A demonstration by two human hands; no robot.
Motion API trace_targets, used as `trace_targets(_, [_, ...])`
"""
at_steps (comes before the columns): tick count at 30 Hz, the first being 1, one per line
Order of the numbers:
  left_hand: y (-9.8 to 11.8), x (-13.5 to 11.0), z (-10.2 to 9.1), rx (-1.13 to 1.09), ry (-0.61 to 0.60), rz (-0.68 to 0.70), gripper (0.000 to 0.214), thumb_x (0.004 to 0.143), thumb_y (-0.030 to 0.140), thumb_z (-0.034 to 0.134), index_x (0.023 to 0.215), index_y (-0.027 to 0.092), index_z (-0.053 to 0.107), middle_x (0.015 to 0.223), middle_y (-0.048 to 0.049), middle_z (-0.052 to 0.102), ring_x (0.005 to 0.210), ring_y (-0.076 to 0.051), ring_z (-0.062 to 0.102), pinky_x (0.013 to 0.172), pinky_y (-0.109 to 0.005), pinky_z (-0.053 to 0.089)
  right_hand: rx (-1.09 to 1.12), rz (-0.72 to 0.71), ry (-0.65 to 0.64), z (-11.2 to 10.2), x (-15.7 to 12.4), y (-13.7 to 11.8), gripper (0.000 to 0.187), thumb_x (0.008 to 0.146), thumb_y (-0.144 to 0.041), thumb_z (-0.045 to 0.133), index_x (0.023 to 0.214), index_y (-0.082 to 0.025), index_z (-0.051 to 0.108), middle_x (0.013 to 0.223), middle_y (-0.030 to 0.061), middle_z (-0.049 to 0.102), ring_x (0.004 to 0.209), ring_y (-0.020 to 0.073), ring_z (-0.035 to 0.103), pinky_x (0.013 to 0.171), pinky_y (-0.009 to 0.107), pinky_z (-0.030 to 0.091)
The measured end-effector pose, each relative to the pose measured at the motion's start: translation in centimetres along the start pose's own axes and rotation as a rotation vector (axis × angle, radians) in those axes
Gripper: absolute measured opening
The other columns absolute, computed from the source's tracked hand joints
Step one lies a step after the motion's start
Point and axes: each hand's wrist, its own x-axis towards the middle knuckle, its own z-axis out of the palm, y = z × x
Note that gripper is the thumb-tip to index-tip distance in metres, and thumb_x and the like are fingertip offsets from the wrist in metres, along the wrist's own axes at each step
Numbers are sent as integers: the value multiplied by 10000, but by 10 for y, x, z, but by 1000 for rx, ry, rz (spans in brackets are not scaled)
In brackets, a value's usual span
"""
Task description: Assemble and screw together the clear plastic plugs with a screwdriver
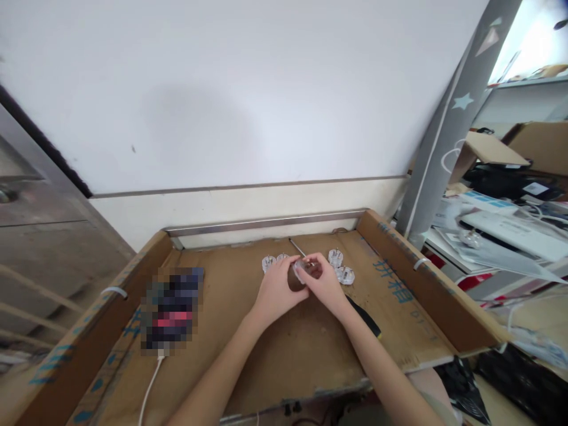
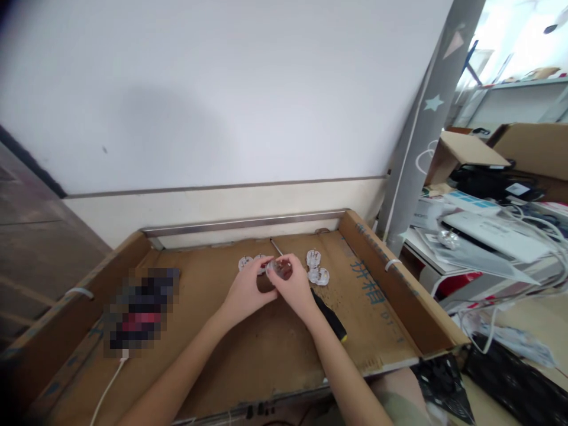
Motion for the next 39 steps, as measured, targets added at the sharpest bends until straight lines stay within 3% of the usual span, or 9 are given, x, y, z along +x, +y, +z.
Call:
trace_targets(11, [-2,-11,-5,27,17,59,527,700,281,664,1183,238,457,1157,-53,552,1069,-234,503,928,-382,396,321,77,43,0,-6,10,395,704,-414,597,991,-162,496,925,70,586,742,122,582,670,260,501])
trace_targets(16, [2,-14,-5,63,-18,56,432,661,328,697,1037,224,512,1060,-43,586,1011,-242,517,889,-383,402,327,110,106,0,-4,10,401,708,-430,596,979,-160,477,932,72,580,764,124,586,671,255,500])
trace_targets(23, [7,-22,0,130,-134,106,392,599,433,735,882,220,567,910,-31,608,920,-245,535,873,-398,399,250,74,87,-3,-8,2,383,730,-417,588,998,-145,562,975,86,601,808,135,582,702,255,490])
trace_targets(27, [2,-18,-5,103,3,37,265,747,377,629,956,227,566,1006,-36,616,978,-229,536,883,-382,409,207,43,99,-4,-9,5,396,740,-424,582,1026,-149,594,1058,100,582,866,144,576,778,279,484])
trace_targets(31, [-3,-15,-8,68,175,-49,205,830,279,531,1026,221,547,1005,-37,627,942,-199,558,844,-356,441,220,31,66,1,-10,8,439,757,-439,561,1089,-153,532,1016,103,601,832,144,597,742,278,503])
trace_targets(35, [-2,-15,-6,65,130,27,162,823,248,537,980,226,569,985,-27,642,938,-202,565,839,-353,448,216,6,-6,4,-14,8,338,772,-431,550,972,-158,548,942,90,627,785,143,613,710,280,518])
trace_targets(39, [1,-14,-4,99,113,30,112,826,236,530,924,233,584,944,-18,652,910,-204,570,823,-360,451,148,-41,11,2,-14,6,296,761,-409,571,925,-169,623,1128,110,562,961,178,581,829,328,496])
